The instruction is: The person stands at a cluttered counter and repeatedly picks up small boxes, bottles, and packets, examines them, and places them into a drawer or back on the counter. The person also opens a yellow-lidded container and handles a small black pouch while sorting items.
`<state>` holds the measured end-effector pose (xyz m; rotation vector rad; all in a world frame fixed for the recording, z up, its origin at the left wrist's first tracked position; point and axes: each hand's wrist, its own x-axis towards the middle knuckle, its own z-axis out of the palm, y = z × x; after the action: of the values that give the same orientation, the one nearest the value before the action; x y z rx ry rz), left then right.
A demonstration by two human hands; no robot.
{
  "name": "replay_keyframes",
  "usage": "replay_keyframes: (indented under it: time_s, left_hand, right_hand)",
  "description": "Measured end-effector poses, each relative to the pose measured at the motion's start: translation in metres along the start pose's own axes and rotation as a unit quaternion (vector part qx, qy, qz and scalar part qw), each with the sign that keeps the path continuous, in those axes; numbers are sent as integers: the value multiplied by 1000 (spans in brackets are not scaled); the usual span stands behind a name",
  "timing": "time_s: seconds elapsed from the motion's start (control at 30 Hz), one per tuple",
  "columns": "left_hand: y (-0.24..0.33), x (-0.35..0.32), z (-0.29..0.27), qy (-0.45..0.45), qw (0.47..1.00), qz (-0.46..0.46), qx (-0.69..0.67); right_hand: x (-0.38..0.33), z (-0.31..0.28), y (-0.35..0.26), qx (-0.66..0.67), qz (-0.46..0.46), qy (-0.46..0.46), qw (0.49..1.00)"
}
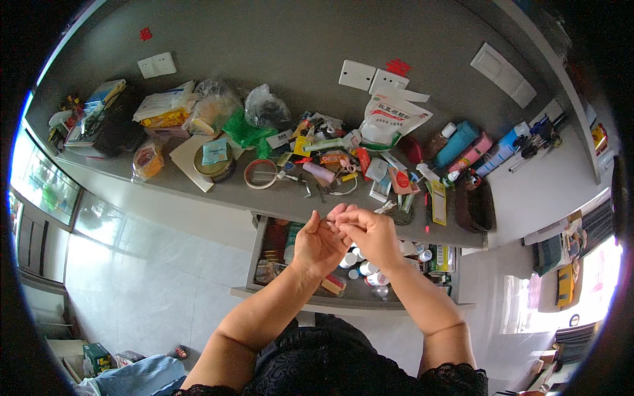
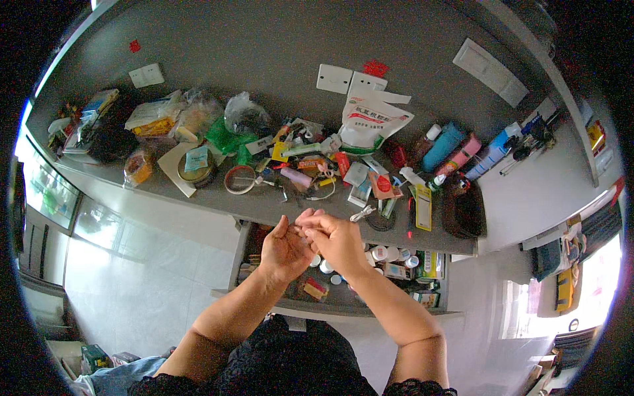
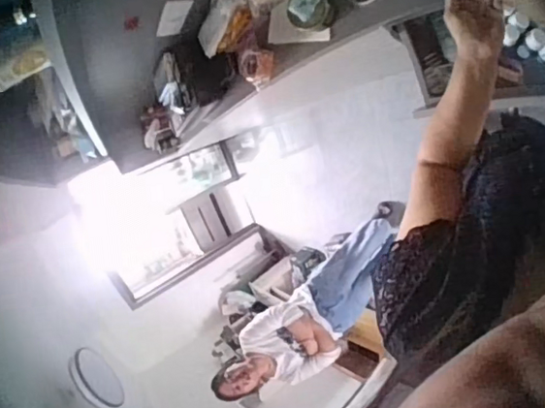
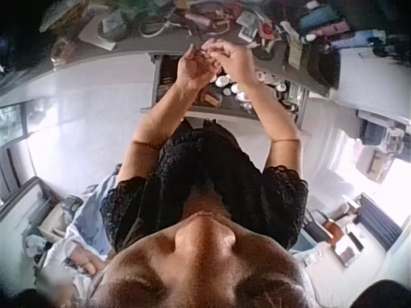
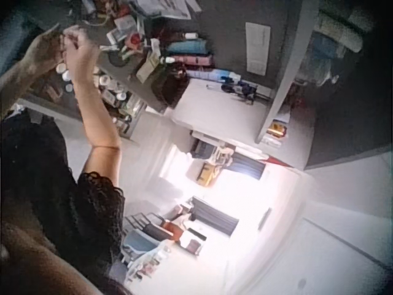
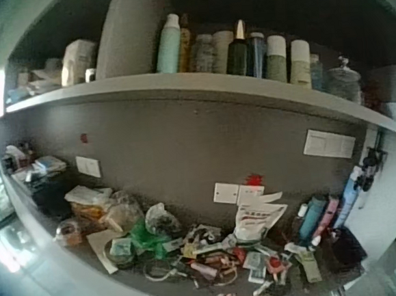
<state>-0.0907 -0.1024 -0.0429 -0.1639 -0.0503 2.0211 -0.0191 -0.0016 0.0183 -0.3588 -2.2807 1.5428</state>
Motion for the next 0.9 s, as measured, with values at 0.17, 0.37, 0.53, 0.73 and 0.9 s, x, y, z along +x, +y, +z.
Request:
replay_keyframes:
  time_s: [0.17,0.37,0.53,0.73,0.9]
  left_hand:
    - [-13,1,-3,20,1000,9,7]
    - [-1,-7,-33,97,991,50,74]
    - [24,-22,-41,152,980,100,81]
    - [45,-36,-35,209,961,144,110]
    - [53,-31,-47,199,966,129,102]
  right_hand:
    - [-13,-3,3,-155,-90,12,984]
    - [5,-5,13,-83,-41,13,996]
    - [54,4,84,-245,-25,30,969]
    - [78,39,101,-359,107,5,927]
    - [90,48,104,-391,136,6,910]
